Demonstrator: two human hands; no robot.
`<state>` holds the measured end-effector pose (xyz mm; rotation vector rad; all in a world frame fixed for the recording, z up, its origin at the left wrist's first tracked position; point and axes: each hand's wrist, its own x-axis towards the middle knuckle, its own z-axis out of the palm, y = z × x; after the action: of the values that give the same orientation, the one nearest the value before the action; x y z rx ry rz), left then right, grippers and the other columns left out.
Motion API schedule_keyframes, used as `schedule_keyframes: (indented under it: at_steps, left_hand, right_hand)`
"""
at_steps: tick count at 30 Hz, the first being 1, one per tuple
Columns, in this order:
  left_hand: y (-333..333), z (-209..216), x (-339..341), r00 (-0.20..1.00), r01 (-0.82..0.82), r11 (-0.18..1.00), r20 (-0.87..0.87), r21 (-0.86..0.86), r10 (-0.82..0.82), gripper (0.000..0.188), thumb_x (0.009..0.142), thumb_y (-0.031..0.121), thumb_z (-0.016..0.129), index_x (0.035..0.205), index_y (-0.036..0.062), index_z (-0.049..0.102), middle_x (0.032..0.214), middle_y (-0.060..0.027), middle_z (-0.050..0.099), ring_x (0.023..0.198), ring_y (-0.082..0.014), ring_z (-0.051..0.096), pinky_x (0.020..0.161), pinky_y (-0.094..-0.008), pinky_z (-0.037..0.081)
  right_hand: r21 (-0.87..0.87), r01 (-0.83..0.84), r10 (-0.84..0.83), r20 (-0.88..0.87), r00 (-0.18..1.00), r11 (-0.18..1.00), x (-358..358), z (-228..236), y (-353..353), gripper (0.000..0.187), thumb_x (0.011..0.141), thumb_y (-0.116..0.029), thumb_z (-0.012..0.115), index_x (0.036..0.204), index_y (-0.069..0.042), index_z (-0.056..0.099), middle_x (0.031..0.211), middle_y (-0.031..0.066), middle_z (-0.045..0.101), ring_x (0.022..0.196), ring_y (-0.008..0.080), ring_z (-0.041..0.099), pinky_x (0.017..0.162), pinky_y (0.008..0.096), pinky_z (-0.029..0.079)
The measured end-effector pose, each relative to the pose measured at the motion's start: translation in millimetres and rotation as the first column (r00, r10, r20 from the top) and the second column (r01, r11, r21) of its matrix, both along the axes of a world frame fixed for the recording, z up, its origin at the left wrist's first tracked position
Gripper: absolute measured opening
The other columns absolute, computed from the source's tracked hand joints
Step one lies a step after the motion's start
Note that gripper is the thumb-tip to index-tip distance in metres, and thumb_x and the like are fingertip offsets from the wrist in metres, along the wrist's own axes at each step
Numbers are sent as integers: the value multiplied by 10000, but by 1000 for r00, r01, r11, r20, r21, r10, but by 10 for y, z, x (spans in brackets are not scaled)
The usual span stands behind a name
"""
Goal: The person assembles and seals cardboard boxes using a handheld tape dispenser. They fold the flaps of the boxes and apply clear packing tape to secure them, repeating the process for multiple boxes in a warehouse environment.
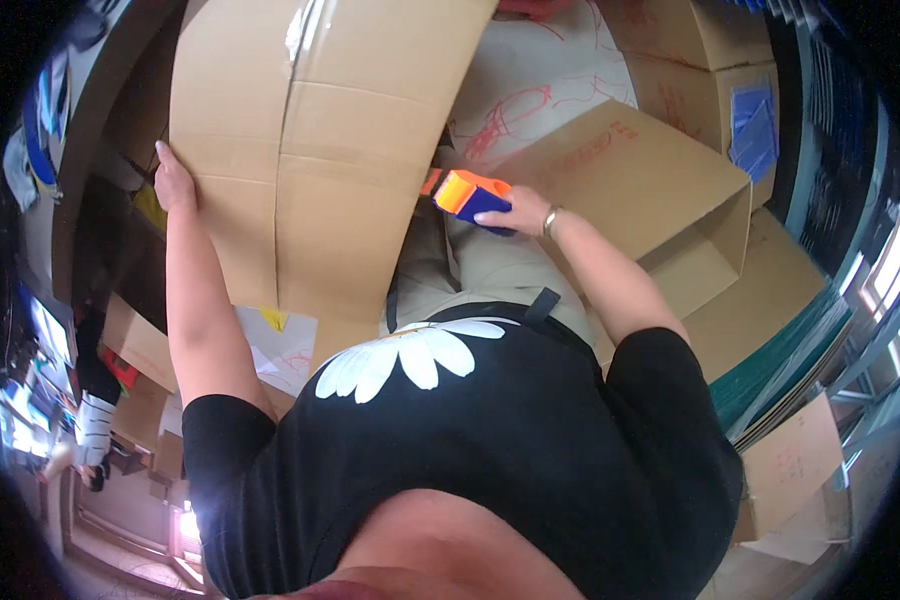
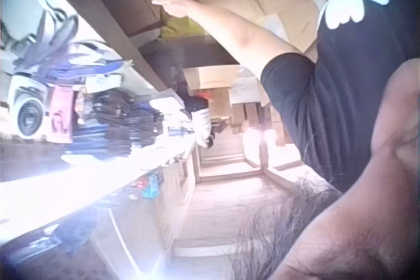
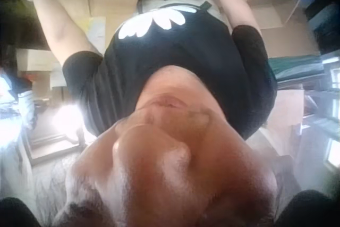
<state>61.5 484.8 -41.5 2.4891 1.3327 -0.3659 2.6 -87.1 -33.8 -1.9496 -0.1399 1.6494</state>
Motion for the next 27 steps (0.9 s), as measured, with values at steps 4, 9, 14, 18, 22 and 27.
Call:
schedule_keyframes:
  at_steps: [4, 9, 14, 18, 22, 27]
  left_hand:
    - [-14, 3, -33, 999, -16, 1000, 36, -5, 16, 865, 893, 664, 144, 1104, -22, 628, 1129, -230, 609, 1104, -402, 534, 940, -463, 394]
    - [-23, -25, -26, 999, -19, 1000, 39, -1, 19, 882, 885, 681, 160, 1089, -35, 632, 1122, -235, 611, 1088, -399, 543, 930, -456, 399]
    - [-59, -21, -36, 997, -18, 999, 77, -36, 21, 879, 888, 678, 165, 1095, -39, 629, 1121, -236, 611, 1080, -391, 548, 929, -446, 400]
    - [-70, -31, -17, 997, -24, 999, 66, -21, 25, 880, 891, 676, 167, 1083, -46, 632, 1115, -237, 613, 1073, -392, 550, 929, -441, 400]
    - [-5, -69, -14, 999, -4, 1000, 51, -2, 4, 888, 893, 675, 165, 1070, -59, 632, 1106, -247, 612, 1066, -399, 551, 928, -440, 401]
    - [77, -139, -49, 999, -11, 1000, 43, 11, 10, 901, 892, 681, 158, 1069, -66, 630, 1097, -263, 609, 1056, -406, 554, 929, -448, 400]
  right_hand:
    - [23, -19, 20, -38, 999, 1000, 165, 170, 17, 709, 720, -683, 598, 872, 6, 665, 764, 155, 640, 742, 275, 627, 716, 360, 486]
    - [30, -57, 57, 25, 998, 998, 83, 116, -90, 720, 708, -690, 605, 867, 9, 666, 758, 175, 635, 744, 299, 626, 716, 375, 483]
    - [47, -23, 21, 43, 999, 999, -27, 49, -111, 732, 701, -707, 596, 830, 10, 671, 756, 196, 631, 760, 323, 624, 721, 396, 476]
    - [67, -46, 41, 76, 996, 997, -95, -113, -171, 745, 702, -715, 584, 791, 19, 668, 743, 210, 621, 757, 333, 621, 714, 404, 471]
    - [81, -95, 86, 113, 990, 992, -107, -184, -207, 770, 706, -722, 571, 782, 39, 657, 738, 227, 610, 747, 352, 611, 706, 414, 466]
    - [79, -148, 138, 125, 983, 986, -56, -168, -204, 764, 717, -720, 559, 772, 37, 650, 746, 237, 608, 752, 373, 604, 709, 429, 459]
